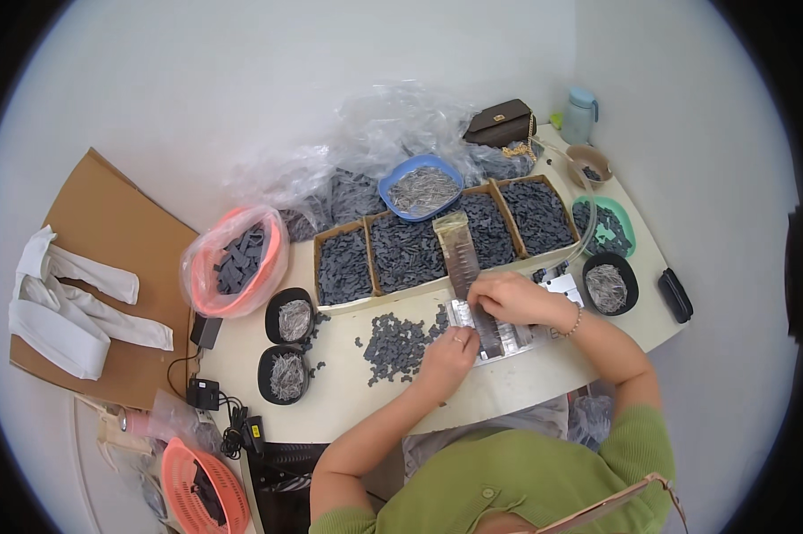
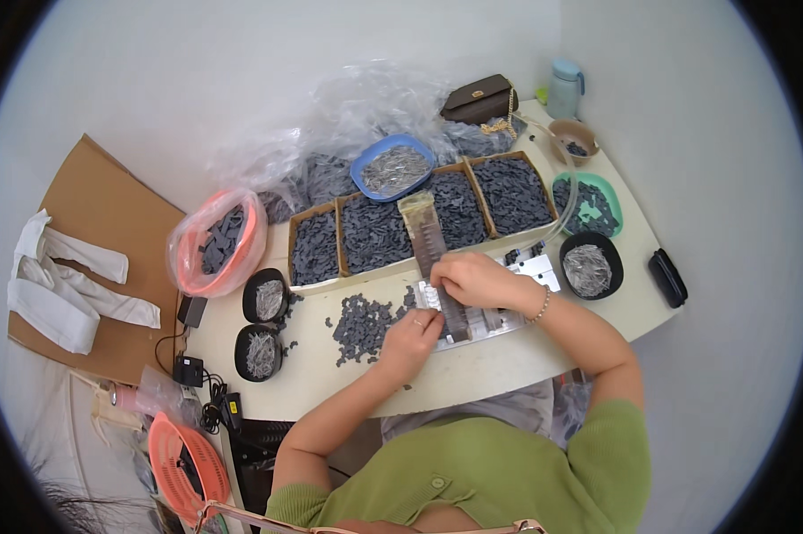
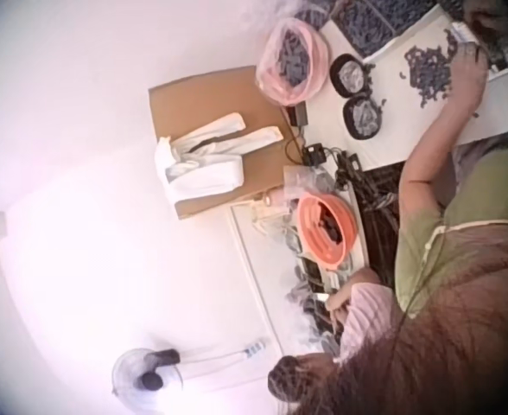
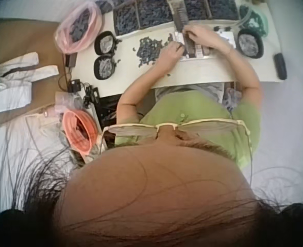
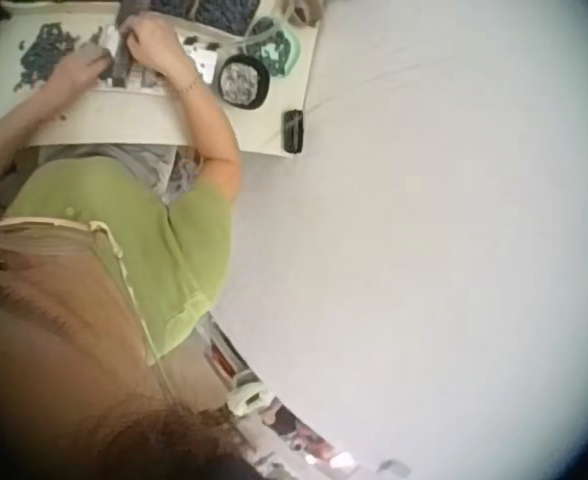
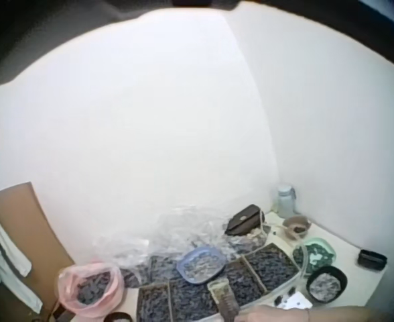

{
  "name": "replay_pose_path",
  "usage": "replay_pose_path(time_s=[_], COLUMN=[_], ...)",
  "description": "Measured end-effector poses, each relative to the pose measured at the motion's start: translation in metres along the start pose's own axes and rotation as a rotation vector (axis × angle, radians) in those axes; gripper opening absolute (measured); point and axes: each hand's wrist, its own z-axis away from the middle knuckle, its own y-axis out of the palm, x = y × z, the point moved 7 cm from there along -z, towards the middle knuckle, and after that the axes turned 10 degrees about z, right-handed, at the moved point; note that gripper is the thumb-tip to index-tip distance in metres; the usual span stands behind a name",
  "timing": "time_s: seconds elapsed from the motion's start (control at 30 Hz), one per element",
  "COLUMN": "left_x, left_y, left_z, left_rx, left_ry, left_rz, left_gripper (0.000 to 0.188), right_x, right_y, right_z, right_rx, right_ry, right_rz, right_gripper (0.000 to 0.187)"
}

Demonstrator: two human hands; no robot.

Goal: The person picks up metal pins and small dark components by hand, placing them into a specialized assembly jig on a workbench.

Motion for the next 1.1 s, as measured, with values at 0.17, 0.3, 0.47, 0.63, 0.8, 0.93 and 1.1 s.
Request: replay_pose_path(time_s=[0.17, 0.3, 0.47, 0.63, 0.8, 0.93, 1.1], left_x=[-0.025, -0.023, 0.001, 0.062, 0.079, 0.067, 0.047], left_y=[0.002, 0.003, -0.02, -0.04, -0.048, -0.044, -0.024], left_z=[0.013, 0.021, 0.02, 0.031, 0.019, 0.001, -0.02], left_rx=[0.061, 0.081, 0.046, -0.076, -0.062, -0.186, -0.256], left_ry=[0.069, 0.031, -0.007, -0.166, -0.274, -0.228, -0.168], left_rz=[-0.307, -0.209, 0.155, 0.094, 0.116, 0.299, 0.36], left_gripper=[0.039, 0.043, 0.044, 0.024, 0.012, 0.011, 0.012], right_x=[0.028, 0.041, 0.032, 0.028, 0.038, 0.063, 0.046], right_y=[0.022, 0.063, 0.075, 0.019, 0.029, 0.03, 0.034], right_z=[-0.026, -0.044, -0.05, -0.017, 0.033, 0.05, 0.043], right_rx=[-0.011, 0.043, 0.103, -0.046, -0.132, -0.225, -0.195], right_ry=[-0.176, -0.33, -0.301, -0.178, -0.334, -0.358, -0.358], right_rz=[0.12, 0.451, 0.489, 0.25, 0.366, 0.601, 0.497], right_gripper=[0.009, 0.008, 0.008, 0.013, 0.022, 0.033, 0.029])
